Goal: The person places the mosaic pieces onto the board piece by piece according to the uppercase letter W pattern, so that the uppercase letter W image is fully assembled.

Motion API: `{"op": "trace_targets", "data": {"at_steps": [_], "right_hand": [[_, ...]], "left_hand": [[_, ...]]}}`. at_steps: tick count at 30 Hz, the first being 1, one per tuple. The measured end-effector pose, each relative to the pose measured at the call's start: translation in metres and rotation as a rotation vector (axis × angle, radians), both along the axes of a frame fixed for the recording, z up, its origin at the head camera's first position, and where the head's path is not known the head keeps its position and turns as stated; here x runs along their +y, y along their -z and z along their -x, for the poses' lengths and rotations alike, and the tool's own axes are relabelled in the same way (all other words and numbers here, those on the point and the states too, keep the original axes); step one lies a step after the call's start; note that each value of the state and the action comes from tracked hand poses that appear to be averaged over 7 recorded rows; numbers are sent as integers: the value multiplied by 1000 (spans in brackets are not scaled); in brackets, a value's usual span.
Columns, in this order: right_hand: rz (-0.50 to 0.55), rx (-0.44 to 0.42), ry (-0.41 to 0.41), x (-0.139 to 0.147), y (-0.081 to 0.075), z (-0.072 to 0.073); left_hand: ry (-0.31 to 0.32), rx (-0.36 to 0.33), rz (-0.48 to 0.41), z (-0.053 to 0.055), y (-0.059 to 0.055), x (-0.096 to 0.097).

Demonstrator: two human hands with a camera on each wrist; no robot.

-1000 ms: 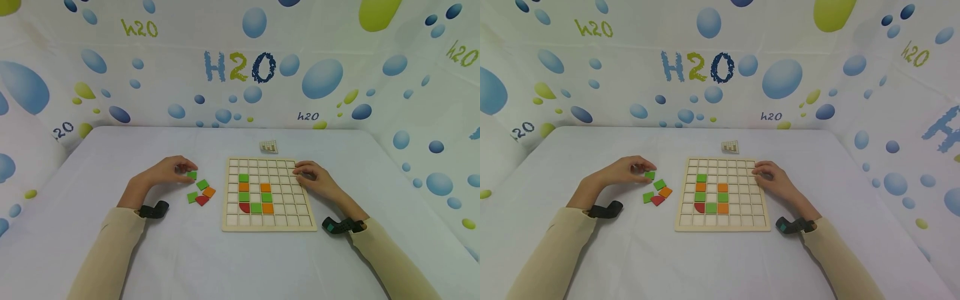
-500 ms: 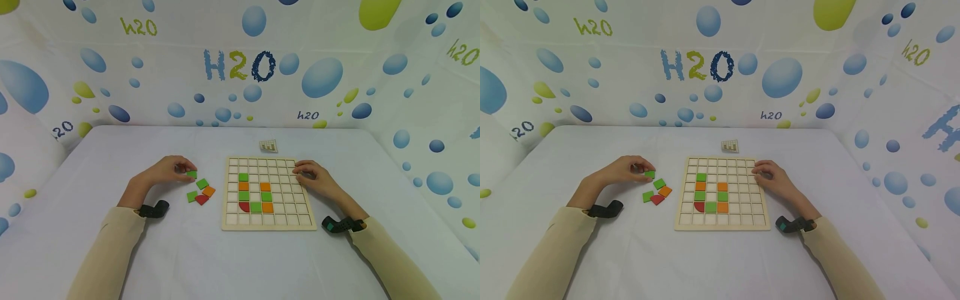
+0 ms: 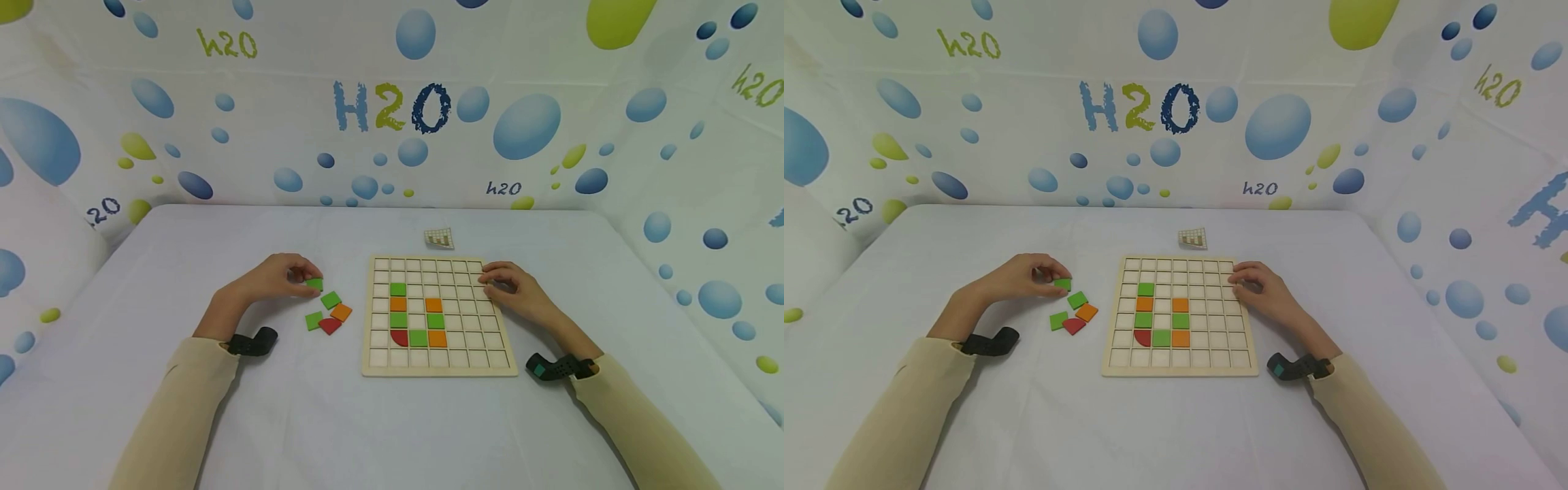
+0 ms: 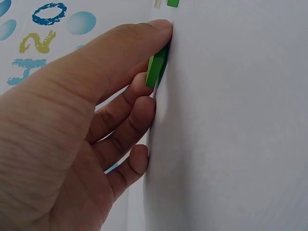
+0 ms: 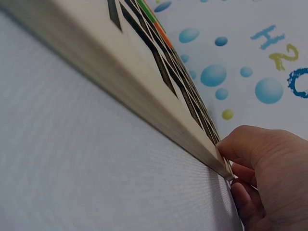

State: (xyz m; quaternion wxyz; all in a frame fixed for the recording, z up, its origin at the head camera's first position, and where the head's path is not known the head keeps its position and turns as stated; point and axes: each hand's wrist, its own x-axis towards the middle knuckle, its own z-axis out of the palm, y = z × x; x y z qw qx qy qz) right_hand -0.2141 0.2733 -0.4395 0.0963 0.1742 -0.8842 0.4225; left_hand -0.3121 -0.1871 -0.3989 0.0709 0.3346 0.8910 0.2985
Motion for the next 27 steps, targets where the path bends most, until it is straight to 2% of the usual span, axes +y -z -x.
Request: {"op": "trace_targets", "data": {"at_steps": [12, 27], "right_hand": [[-4, 9, 11, -2, -1, 0], [3, 1, 10, -3, 0, 2]], "left_hand": [[-24, 11, -11, 2, 0, 4], [-4, 9, -20, 3, -2, 12]]}}
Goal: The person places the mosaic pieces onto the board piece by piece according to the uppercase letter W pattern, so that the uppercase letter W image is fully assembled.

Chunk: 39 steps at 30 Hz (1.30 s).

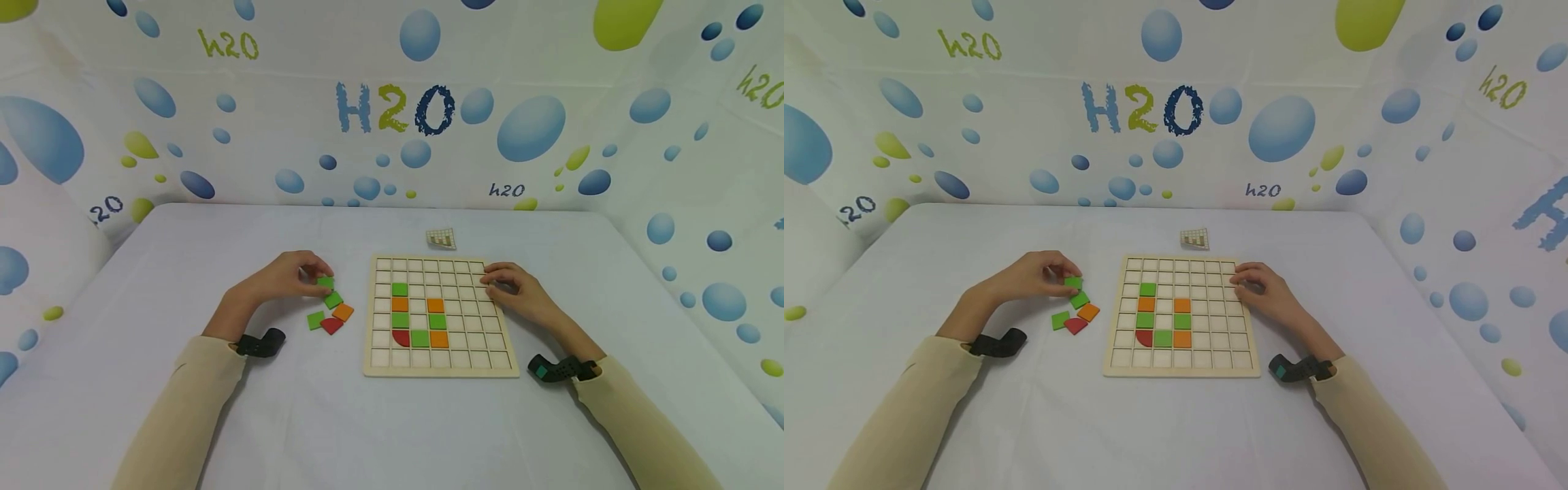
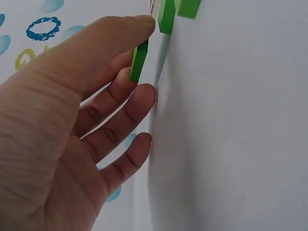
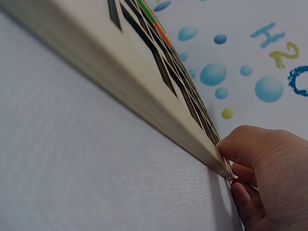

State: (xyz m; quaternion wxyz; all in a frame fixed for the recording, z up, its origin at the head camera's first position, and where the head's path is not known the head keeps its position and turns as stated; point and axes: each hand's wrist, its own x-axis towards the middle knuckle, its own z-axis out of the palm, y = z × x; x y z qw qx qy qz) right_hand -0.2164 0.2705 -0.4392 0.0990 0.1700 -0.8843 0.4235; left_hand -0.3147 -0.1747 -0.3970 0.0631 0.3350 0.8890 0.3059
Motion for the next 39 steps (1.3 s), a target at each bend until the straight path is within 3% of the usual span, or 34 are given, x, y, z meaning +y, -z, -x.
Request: {"op": "trace_targets", "data": {"at_steps": [39], "right_hand": [[-17, 4, 7, 3, -1, 4]], "left_hand": [[143, 54, -15, -17, -18, 34]]}}
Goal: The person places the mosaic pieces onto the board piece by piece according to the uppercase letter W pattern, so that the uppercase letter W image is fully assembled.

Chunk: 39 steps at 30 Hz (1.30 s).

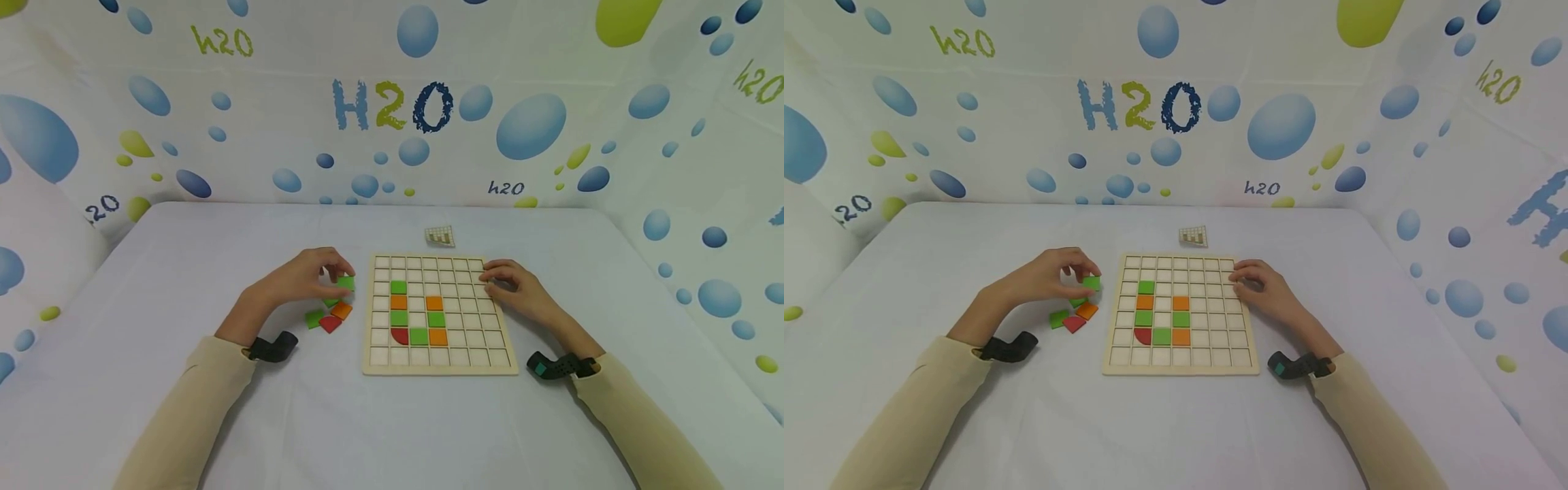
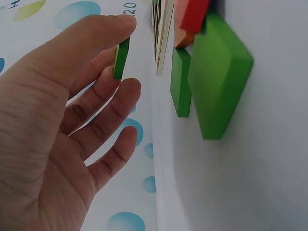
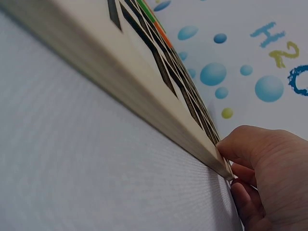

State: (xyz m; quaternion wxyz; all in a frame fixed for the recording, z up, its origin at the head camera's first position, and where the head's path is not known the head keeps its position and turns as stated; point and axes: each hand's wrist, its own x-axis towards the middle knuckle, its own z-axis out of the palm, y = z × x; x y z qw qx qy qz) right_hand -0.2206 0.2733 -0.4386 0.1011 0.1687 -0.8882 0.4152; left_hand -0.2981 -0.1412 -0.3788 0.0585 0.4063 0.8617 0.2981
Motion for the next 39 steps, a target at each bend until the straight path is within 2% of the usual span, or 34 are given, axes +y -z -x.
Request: {"op": "trace_targets", "data": {"at_steps": [7, 14, 19, 27, 39], "right_hand": [[-13, 17, 6, -2, -2, -3], [-17, -4, 21, -2, -3, -2], [-28, 1, 22, -1, -1, 0], [5, -11, 2, 0, 1, 0], [-13, 4, 9, 1, 0, -2]], "left_hand": [[6, -19, 13, -5, -1, 7], [27, 13, 5, -7, 3, 13], [50, 17, 9, -13, 0, 21], [43, 3, 37, -21, -1, 30], [106, 27, 35, -25, 0, 41]]}}
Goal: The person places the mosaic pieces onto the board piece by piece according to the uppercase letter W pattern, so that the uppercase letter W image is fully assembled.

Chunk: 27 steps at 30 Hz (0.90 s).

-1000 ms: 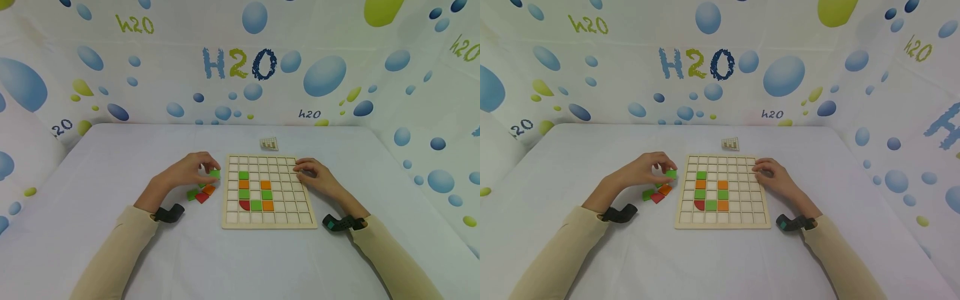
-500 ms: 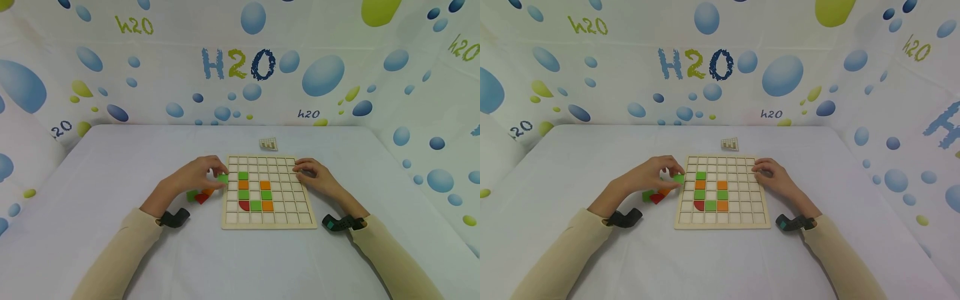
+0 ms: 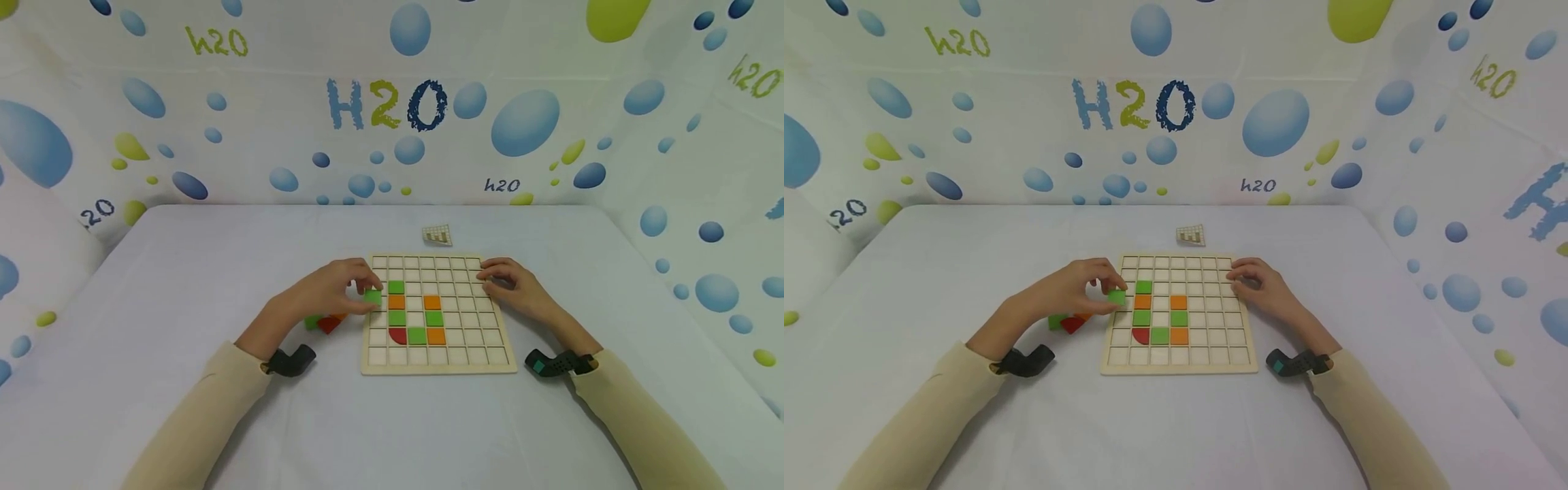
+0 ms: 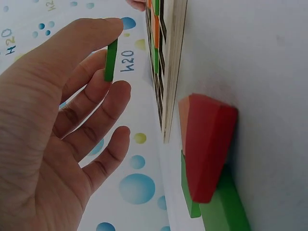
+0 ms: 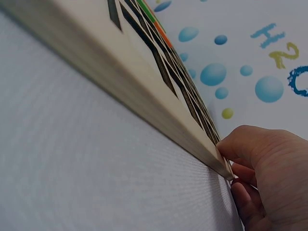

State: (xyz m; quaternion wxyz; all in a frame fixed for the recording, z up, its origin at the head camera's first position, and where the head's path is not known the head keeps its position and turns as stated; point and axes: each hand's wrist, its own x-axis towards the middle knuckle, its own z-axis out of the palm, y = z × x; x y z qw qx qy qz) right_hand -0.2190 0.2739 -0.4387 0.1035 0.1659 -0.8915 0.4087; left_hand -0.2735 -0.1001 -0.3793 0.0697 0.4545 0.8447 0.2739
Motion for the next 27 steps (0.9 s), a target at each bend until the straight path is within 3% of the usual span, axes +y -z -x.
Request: {"op": "trace_targets", "data": {"at_steps": [12, 20, 27], "right_hand": [[6, -23, 0, 0, -2, 2], [19, -34, 4, 0, -1, 3], [24, -45, 7, -1, -2, 3]], "left_hand": [[95, 52, 10, -3, 2, 10], [116, 33, 22, -9, 1, 18], [166, 71, 18, -11, 3, 25]]}}
